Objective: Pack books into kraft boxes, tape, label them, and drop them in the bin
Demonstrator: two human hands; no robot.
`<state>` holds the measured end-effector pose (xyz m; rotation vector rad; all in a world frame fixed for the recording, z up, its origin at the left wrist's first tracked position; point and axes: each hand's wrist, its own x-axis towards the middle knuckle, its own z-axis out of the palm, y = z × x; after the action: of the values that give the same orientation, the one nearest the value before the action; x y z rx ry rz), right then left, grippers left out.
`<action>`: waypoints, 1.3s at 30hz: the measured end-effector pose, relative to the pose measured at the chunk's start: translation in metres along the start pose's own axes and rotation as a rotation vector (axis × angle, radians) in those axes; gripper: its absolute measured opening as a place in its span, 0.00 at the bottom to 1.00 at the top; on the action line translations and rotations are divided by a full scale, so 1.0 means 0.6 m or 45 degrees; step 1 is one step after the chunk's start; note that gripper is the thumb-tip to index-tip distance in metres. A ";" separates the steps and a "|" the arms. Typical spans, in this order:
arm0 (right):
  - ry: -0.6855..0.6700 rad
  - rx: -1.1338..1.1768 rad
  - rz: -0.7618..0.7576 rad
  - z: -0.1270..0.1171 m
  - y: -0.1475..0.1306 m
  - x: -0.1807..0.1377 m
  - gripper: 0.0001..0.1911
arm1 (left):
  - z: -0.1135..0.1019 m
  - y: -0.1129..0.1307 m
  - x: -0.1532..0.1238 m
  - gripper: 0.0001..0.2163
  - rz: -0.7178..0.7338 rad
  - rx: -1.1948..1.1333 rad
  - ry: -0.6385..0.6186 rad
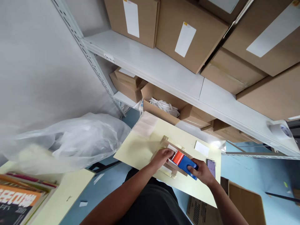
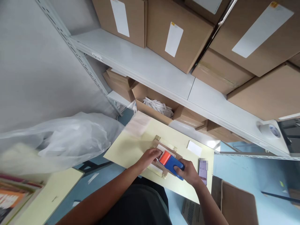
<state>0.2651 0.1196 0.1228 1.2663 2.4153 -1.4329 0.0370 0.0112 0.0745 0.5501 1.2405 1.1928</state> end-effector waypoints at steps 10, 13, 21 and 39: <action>-0.072 -0.197 0.054 0.010 -0.057 0.028 0.21 | -0.055 -0.019 0.013 0.12 0.160 0.646 0.322; -0.065 -0.217 0.065 0.018 -0.070 0.046 0.22 | -0.085 -0.016 0.019 0.11 0.162 0.821 0.425; -0.025 -0.272 0.137 0.037 -0.104 0.099 0.20 | -0.125 -0.048 0.047 0.10 0.016 0.840 0.477; 0.015 -0.396 0.229 0.057 -0.124 0.108 0.19 | -0.135 -0.082 0.059 0.09 0.125 1.036 0.392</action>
<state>0.1606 0.1167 0.1279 1.3722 2.3425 -0.9620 -0.0222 0.0049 -0.0072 1.0531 1.9930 0.8304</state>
